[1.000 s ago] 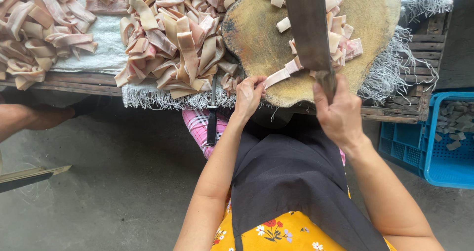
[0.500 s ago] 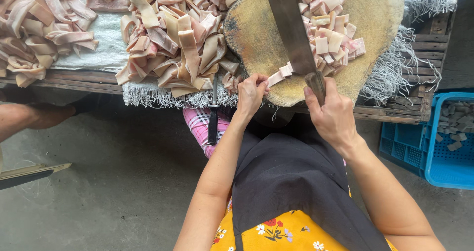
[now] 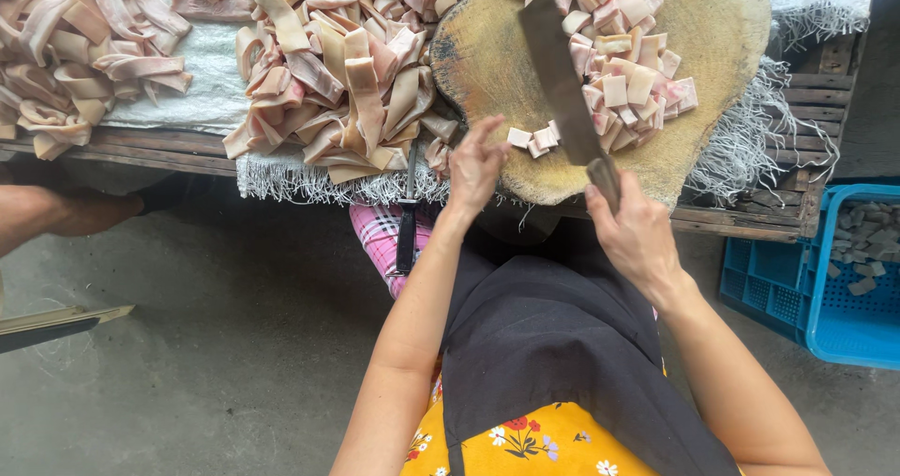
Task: The person sits on the floor and uses a large cleaver to cut strips of pale meat into small cubes on a wooden cutting board. The person repeatedly picks up strips from a pile, slices them into pieces, and occasionally moves the cut cubes aside.
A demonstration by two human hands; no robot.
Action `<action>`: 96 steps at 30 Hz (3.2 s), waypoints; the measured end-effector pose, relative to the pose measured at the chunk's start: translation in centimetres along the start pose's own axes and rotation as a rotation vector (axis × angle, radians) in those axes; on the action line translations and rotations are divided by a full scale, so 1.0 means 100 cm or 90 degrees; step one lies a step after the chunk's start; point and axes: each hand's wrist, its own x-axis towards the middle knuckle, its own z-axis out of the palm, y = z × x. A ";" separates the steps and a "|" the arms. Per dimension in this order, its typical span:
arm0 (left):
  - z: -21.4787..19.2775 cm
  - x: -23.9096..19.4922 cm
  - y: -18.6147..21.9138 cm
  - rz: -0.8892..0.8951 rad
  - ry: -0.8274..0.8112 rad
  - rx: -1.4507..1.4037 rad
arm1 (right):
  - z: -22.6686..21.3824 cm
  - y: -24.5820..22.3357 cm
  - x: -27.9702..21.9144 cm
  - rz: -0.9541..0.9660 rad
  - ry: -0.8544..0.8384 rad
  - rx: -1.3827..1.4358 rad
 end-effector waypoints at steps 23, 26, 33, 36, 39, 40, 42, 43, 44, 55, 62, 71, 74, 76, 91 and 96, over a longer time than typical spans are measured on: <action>-0.137 0.084 -0.120 0.017 0.374 0.376 | -0.013 0.060 -0.005 0.201 -0.051 -0.131; -0.148 0.074 -0.092 -0.015 0.206 -0.140 | -0.017 0.061 -0.003 0.218 -0.065 -0.124; -0.111 0.041 0.011 0.347 0.098 0.039 | -0.019 0.057 -0.003 0.227 -0.071 -0.105; -0.036 0.011 0.029 0.172 0.017 0.201 | -0.018 0.057 -0.004 0.241 -0.075 -0.100; -0.004 -0.014 0.032 0.206 -0.169 0.489 | -0.016 0.056 -0.005 0.224 -0.061 -0.100; -0.001 -0.017 0.027 0.228 -0.155 0.466 | -0.015 0.056 -0.005 0.218 -0.060 -0.106; -0.004 -0.014 0.011 0.234 -0.083 0.389 | -0.013 0.058 -0.006 0.205 -0.061 -0.116; -0.015 -0.011 0.002 0.218 -0.026 0.335 | -0.012 0.059 -0.007 0.203 -0.062 -0.117; -0.023 -0.008 -0.004 0.200 0.034 0.280 | -0.012 0.059 -0.006 0.199 -0.064 -0.118; 0.028 -0.005 -0.022 0.216 0.030 0.216 | -0.010 0.061 -0.009 0.173 -0.042 -0.096; -0.023 -0.022 -0.008 0.127 0.119 0.124 | -0.029 0.018 -0.008 0.012 0.032 -0.022; -0.035 -0.035 0.006 0.086 0.083 0.103 | 0.029 0.019 0.008 -0.004 -0.034 -0.104; -0.040 -0.035 0.001 0.102 0.078 0.119 | 0.025 0.035 0.018 0.028 -0.081 -0.142; -0.041 -0.035 -0.004 0.102 0.091 0.125 | 0.013 0.031 0.016 0.029 -0.076 -0.108; -0.024 -0.012 0.001 0.144 0.096 0.086 | 0.025 0.024 0.023 0.038 -0.095 -0.105; -0.018 -0.010 -0.005 0.175 0.088 0.096 | -0.013 0.009 0.018 0.043 -0.033 -0.025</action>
